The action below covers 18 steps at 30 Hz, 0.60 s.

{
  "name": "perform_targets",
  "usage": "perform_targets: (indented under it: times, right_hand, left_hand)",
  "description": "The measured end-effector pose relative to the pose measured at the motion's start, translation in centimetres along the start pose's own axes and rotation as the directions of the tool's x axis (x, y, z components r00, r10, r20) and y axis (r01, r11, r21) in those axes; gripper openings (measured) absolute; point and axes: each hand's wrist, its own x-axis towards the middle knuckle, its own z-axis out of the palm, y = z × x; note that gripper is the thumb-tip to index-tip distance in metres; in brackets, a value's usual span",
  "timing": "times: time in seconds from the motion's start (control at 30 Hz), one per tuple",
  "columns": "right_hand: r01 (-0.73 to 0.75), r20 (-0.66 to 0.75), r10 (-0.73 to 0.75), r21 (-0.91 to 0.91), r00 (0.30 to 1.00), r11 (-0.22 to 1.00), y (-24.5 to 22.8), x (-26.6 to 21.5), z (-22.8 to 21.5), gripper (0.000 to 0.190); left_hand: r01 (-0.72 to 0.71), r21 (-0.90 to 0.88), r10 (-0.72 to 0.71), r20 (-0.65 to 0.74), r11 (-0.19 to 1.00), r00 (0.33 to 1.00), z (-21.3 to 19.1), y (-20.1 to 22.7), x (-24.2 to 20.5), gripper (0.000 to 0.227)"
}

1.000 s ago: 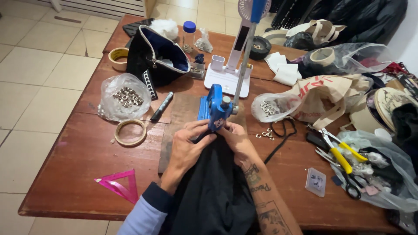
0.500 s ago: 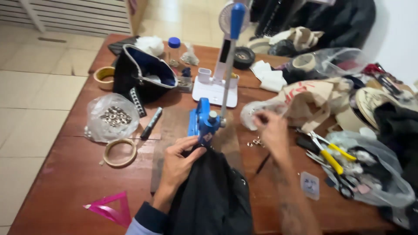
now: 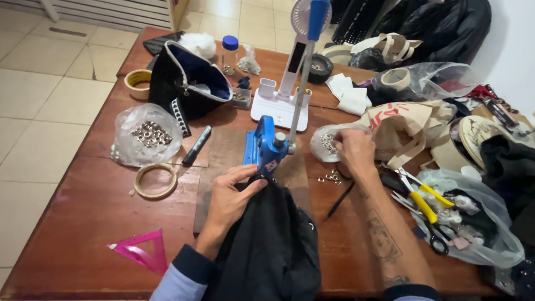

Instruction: Installing metal grommets into black fabric using a manual hand-press machine.

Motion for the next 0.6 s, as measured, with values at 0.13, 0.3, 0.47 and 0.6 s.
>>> perform_targets:
  times: [0.13, 0.3, 0.47, 0.6]
  right_hand:
    - [0.016, -0.052, -0.011, 0.099, 0.999, 0.995, 0.5, -1.1, -0.5, 0.018]
    - [0.115, -0.256, -0.07, 0.168, 0.964, 0.979, -0.1, -4.3, -3.7, 0.022]
    - [0.576, -0.642, -0.346, 0.185, 0.684, 0.796, -7.1, -11.7, -8.2, 0.012]
    - [0.794, -0.826, -0.46, -0.024, 0.327, 0.607, -12.8, -14.7, -6.6, 0.008]
  left_hand:
    - [-0.005, -0.003, 0.005, -0.009, 1.0, 1.0, 0.0, -0.4, 0.0, 0.027]
    - [-0.026, -0.01, 0.026, 0.008, 1.0, 1.0, -0.2, -0.9, 0.0, 0.028]
    - [-0.034, -0.01, 0.034, 0.015, 0.999, 0.999, 0.0, -0.5, 0.0, 0.032]
    - [-0.059, 0.0, 0.059, 0.021, 0.998, 0.998, -0.3, -1.2, 0.0, 0.031]
